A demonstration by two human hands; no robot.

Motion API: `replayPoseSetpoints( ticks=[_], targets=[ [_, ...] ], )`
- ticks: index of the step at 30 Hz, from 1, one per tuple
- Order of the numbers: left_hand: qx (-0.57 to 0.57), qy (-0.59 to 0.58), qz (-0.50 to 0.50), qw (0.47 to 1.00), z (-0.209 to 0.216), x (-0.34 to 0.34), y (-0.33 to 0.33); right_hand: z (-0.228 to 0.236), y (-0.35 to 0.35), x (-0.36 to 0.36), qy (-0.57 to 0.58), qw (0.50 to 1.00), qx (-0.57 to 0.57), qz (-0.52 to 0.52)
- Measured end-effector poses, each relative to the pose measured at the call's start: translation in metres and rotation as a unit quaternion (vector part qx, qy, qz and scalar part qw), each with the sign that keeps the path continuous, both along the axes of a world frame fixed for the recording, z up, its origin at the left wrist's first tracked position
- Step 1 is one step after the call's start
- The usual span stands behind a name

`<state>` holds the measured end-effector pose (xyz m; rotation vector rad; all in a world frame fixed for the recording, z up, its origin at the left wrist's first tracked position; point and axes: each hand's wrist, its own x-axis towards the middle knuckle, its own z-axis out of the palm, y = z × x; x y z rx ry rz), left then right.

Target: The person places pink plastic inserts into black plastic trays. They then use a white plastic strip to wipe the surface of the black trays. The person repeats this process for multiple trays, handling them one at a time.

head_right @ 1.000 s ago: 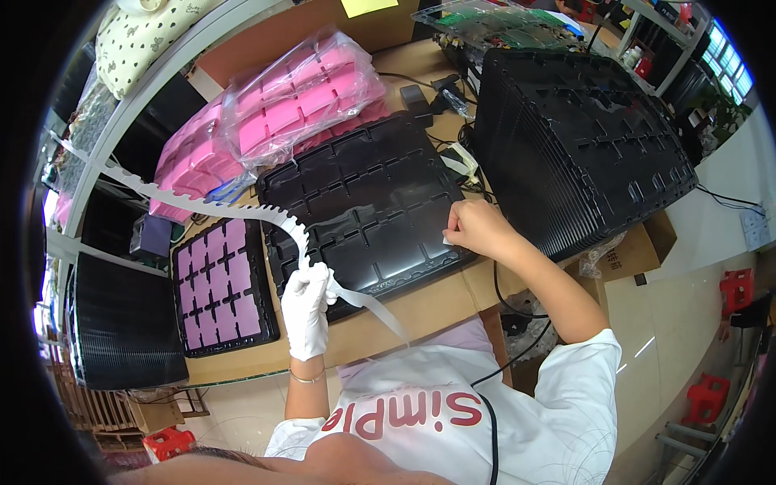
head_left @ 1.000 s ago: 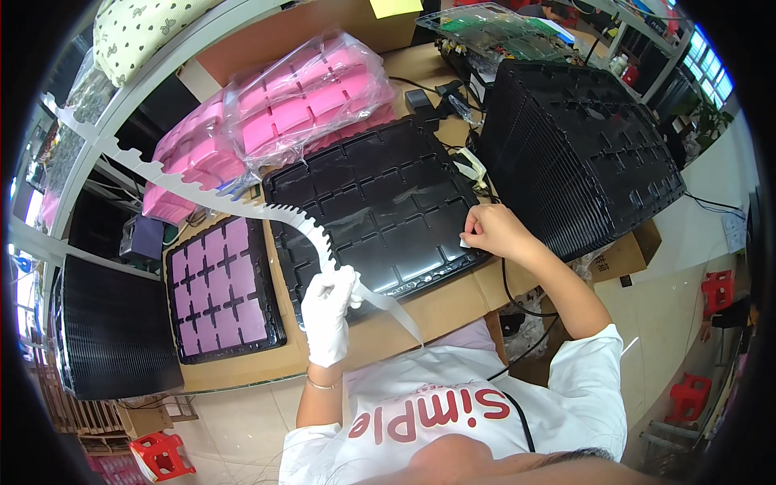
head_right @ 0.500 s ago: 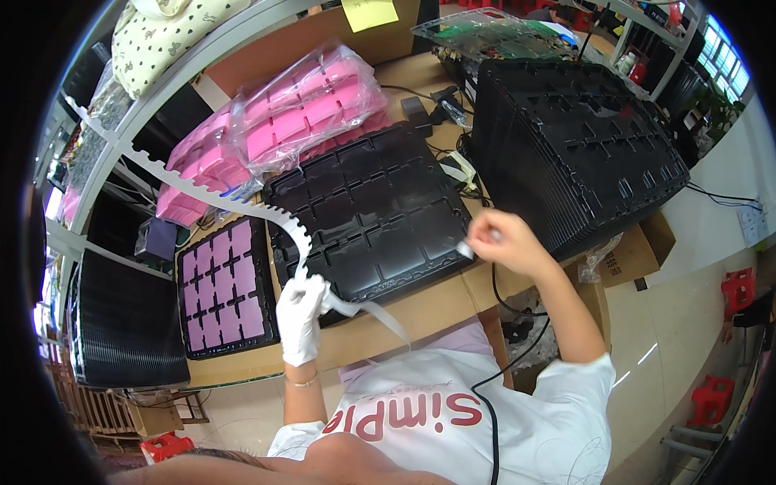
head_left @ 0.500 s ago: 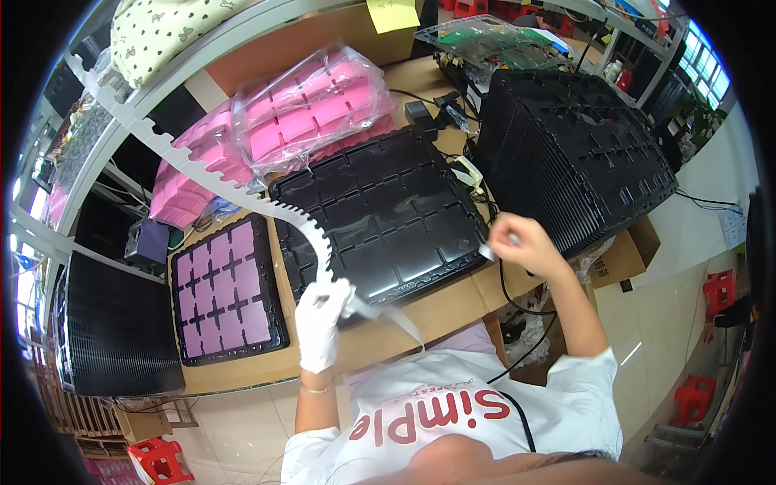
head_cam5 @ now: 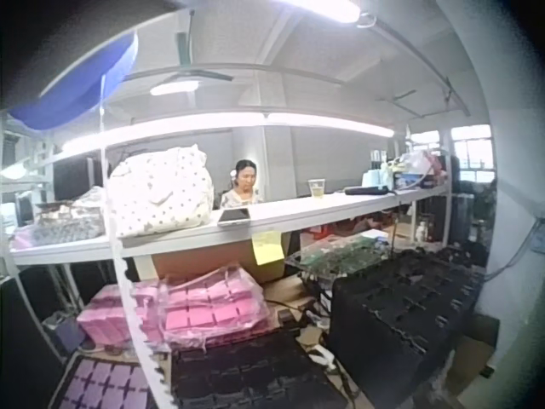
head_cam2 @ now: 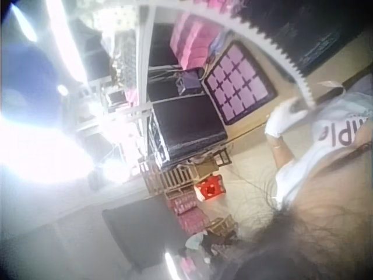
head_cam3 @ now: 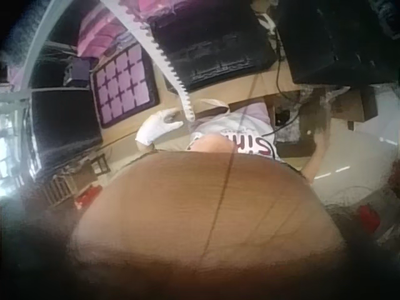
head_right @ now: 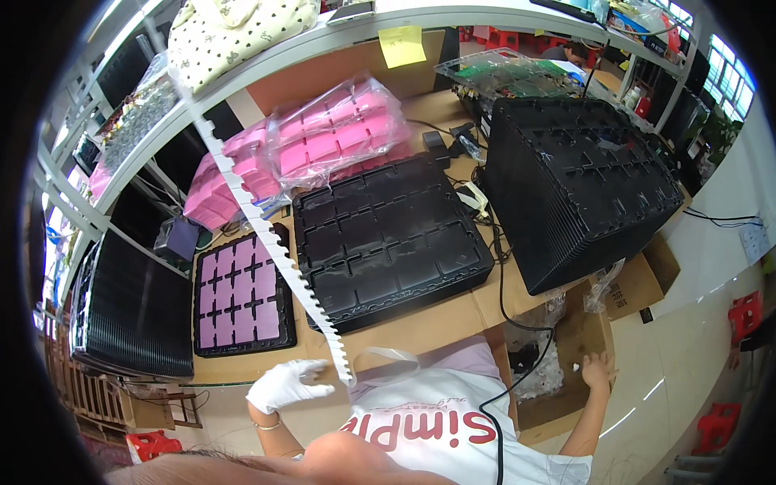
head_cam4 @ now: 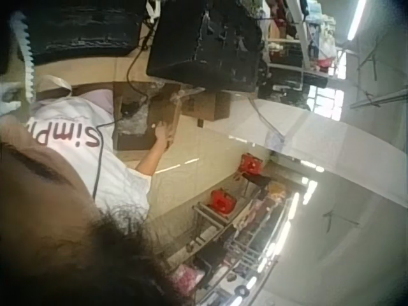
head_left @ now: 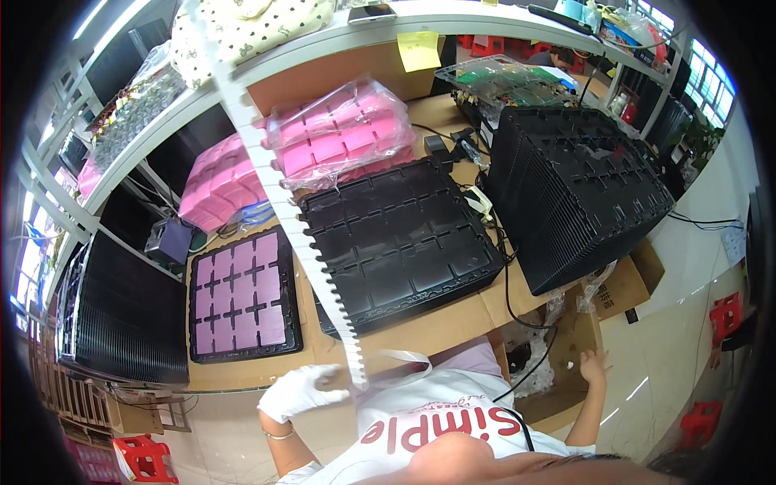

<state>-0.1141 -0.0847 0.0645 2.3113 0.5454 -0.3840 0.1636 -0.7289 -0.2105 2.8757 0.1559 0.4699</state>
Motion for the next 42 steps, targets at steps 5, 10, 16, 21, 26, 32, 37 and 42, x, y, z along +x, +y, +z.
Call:
replayPoseSetpoints(
  ticks=[5,10,16,21,26,32,37,42],
  targets=[
    [0.085,-0.147,0.267,0.949,-0.010,-0.006,0.050,0.106,0.015,0.014,0.112,0.890,0.349,-0.273],
    [0.099,-0.304,0.258,0.912,0.003,0.033,0.072,0.203,0.059,0.028,-0.402,0.913,0.060,-0.010],
    [0.152,-0.407,0.166,0.885,0.005,0.136,0.128,0.361,0.324,0.016,-0.313,0.713,0.353,0.518],
    [0.240,-0.489,0.083,0.834,-0.031,0.252,0.173,0.334,0.583,0.090,-0.134,0.638,0.360,0.667],
    [0.340,-0.514,-0.076,0.783,-0.034,0.333,0.155,0.265,0.705,0.232,-0.083,0.701,0.298,0.642],
    [0.253,-0.337,-0.108,0.900,-0.034,0.340,0.155,0.270,0.736,0.282,0.125,0.764,0.174,0.609],
    [0.110,-0.338,-0.051,0.933,-0.037,0.346,0.164,0.284,0.755,0.296,0.171,0.766,0.302,0.542],
    [-0.452,-0.375,0.183,0.788,-0.038,0.351,0.177,0.312,0.767,0.284,-0.023,0.675,0.561,0.479]
  ],
)
